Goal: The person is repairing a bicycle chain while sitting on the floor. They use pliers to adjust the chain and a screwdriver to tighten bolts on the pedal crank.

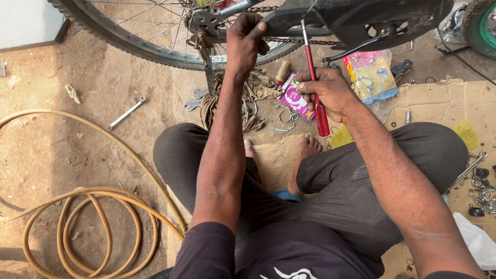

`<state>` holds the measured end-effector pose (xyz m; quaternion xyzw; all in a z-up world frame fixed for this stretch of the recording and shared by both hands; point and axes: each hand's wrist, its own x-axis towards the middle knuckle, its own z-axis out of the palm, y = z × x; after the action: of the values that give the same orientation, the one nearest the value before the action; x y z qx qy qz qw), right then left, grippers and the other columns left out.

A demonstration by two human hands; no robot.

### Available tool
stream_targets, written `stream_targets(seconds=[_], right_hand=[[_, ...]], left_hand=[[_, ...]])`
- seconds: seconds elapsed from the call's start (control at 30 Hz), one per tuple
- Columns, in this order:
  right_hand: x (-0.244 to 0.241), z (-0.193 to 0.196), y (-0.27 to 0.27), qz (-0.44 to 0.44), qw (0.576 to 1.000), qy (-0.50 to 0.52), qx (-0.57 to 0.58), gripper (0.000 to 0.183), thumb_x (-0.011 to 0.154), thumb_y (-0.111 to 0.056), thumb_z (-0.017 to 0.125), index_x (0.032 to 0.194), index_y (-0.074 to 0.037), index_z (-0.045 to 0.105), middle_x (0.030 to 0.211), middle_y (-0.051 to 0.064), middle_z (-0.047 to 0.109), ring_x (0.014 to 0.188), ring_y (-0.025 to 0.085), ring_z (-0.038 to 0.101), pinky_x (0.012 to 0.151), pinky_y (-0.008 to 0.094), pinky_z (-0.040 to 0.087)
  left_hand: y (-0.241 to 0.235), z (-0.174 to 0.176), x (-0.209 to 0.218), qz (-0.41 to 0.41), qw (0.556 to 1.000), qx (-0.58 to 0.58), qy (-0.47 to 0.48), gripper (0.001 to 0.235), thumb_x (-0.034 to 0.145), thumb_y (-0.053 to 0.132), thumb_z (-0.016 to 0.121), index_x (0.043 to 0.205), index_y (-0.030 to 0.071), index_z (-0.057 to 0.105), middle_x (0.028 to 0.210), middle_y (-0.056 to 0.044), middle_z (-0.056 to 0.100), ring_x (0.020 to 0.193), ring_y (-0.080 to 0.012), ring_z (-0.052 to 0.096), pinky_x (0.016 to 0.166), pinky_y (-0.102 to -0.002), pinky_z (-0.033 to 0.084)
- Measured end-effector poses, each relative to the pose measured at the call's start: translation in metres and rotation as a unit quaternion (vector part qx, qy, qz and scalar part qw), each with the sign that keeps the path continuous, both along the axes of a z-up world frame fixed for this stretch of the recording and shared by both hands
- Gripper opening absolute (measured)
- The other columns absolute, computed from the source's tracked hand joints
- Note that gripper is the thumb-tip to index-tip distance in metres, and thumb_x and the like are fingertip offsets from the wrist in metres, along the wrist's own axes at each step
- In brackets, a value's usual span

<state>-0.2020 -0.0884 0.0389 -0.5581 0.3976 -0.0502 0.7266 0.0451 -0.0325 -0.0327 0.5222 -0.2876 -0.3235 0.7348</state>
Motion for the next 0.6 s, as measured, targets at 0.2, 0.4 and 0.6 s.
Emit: stream_targets(seconds=[0.2, 0.4, 0.6], right_hand=[[0.000, -0.009, -0.003, 0.006, 1.000, 0.005, 0.003, 0.021, 0.093, -0.005, 0.066, 0.114, -0.001, 0.068, 0.083, 0.003, 0.067, 0.067, 0.008, 0.062, 0.055, 0.025, 0.054], [0.003, -0.003, -0.002, -0.031, 0.999, 0.009, 0.031, 0.022, 0.094, -0.005, 0.065, 0.115, -0.002, 0.066, 0.083, 0.004, 0.067, 0.065, 0.008, 0.061, 0.052, 0.024, 0.053], [0.004, 0.002, -0.005, -0.048, 0.999, 0.013, 0.019, 0.022, 0.095, -0.003, 0.064, 0.117, 0.000, 0.066, 0.084, 0.008, 0.066, 0.064, 0.008, 0.062, 0.053, 0.024, 0.054]], left_hand=[[0.002, -0.002, -0.004, 0.033, 0.997, 0.023, -0.067, 0.021, 0.101, 0.017, 0.068, 0.112, 0.000, 0.066, 0.088, -0.008, 0.073, 0.062, -0.0116, 0.068, 0.052, -0.027, 0.056], [0.007, 0.006, -0.017, 0.110, 0.990, 0.032, -0.086, 0.024, 0.096, 0.019, 0.074, 0.108, -0.002, 0.074, 0.082, -0.011, 0.077, 0.062, -0.0115, 0.071, 0.051, -0.026, 0.057], [0.001, 0.006, -0.021, 0.133, 0.985, 0.095, -0.060, 0.024, 0.093, 0.018, 0.073, 0.105, -0.003, 0.076, 0.074, -0.009, 0.077, 0.051, -0.0099, 0.067, 0.043, -0.026, 0.053]])
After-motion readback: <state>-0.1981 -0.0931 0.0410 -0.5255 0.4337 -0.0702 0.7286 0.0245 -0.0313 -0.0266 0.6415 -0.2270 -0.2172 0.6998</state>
